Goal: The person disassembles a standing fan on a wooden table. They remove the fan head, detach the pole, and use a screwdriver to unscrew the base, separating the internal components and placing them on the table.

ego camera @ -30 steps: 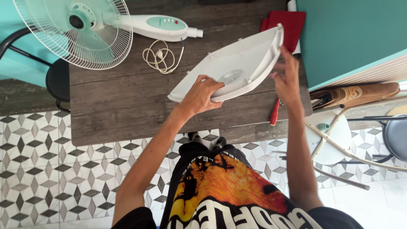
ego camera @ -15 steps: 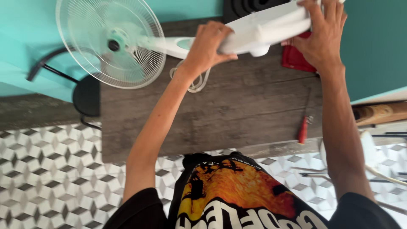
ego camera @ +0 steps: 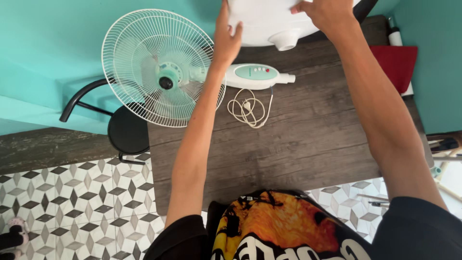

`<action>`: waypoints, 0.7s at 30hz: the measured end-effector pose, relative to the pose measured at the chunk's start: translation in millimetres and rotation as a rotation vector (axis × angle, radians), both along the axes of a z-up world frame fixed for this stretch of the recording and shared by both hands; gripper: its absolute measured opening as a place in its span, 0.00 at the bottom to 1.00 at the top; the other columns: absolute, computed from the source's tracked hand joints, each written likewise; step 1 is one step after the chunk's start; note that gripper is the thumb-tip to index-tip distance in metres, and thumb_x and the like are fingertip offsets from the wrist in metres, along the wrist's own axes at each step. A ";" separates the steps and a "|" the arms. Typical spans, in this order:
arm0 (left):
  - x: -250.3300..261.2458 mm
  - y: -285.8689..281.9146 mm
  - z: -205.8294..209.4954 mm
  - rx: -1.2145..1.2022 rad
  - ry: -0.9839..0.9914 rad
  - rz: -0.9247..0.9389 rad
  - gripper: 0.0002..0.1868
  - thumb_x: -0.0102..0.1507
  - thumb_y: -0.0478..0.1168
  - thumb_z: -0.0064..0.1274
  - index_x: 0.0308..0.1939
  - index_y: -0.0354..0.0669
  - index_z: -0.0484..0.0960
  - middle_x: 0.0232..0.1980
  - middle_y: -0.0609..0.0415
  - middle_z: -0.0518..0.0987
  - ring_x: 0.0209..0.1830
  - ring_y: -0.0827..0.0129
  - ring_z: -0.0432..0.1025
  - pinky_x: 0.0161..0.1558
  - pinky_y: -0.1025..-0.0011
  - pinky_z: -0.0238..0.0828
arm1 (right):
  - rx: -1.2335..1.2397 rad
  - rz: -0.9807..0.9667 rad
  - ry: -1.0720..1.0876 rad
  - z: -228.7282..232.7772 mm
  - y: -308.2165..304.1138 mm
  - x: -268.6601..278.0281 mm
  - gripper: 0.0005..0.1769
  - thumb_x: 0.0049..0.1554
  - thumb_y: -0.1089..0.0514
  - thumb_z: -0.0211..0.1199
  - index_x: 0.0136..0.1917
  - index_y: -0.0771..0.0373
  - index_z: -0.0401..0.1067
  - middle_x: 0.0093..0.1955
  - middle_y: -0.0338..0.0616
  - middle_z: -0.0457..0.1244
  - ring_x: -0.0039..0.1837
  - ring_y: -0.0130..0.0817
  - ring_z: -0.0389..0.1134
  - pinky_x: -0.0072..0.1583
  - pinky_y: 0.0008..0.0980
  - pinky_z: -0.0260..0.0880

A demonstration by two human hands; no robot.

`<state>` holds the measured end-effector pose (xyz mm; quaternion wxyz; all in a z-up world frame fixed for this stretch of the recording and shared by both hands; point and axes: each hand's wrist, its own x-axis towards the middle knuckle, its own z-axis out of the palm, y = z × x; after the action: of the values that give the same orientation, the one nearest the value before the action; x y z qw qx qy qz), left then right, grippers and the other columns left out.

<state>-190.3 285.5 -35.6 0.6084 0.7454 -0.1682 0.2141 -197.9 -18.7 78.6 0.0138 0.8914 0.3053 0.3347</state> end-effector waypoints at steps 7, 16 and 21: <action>63.9 33.6 -23.7 0.012 0.203 0.086 0.35 0.70 0.45 0.54 0.78 0.43 0.58 0.75 0.39 0.66 0.75 0.49 0.65 0.71 0.53 0.65 | 0.126 0.012 0.256 -15.5 28.7 68.3 0.20 0.61 0.44 0.75 0.44 0.64 0.79 0.29 0.42 0.60 0.31 0.39 0.61 0.37 0.38 0.62; 112.2 34.5 -55.6 0.204 0.253 0.317 0.43 0.70 0.50 0.56 0.75 0.24 0.51 0.74 0.24 0.59 0.77 0.37 0.54 0.77 0.53 0.51 | 0.230 -0.327 0.863 -31.8 67.2 124.4 0.31 0.58 0.32 0.70 0.46 0.66 0.77 0.29 0.49 0.63 0.34 0.44 0.67 0.43 0.44 0.67; 76.1 26.8 -29.9 0.454 -0.117 0.450 0.50 0.69 0.43 0.59 0.82 0.33 0.41 0.82 0.25 0.36 0.84 0.31 0.32 0.82 0.42 0.42 | 0.242 -0.170 0.744 -40.8 107.7 155.4 0.31 0.55 0.34 0.72 0.55 0.61 0.76 0.39 0.51 0.68 0.43 0.49 0.70 0.48 0.48 0.68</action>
<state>-114.2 312.3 -65.5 0.3536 0.8670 -0.0772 0.3427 -42.5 88.9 37.7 -0.1753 0.9690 0.1730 0.0201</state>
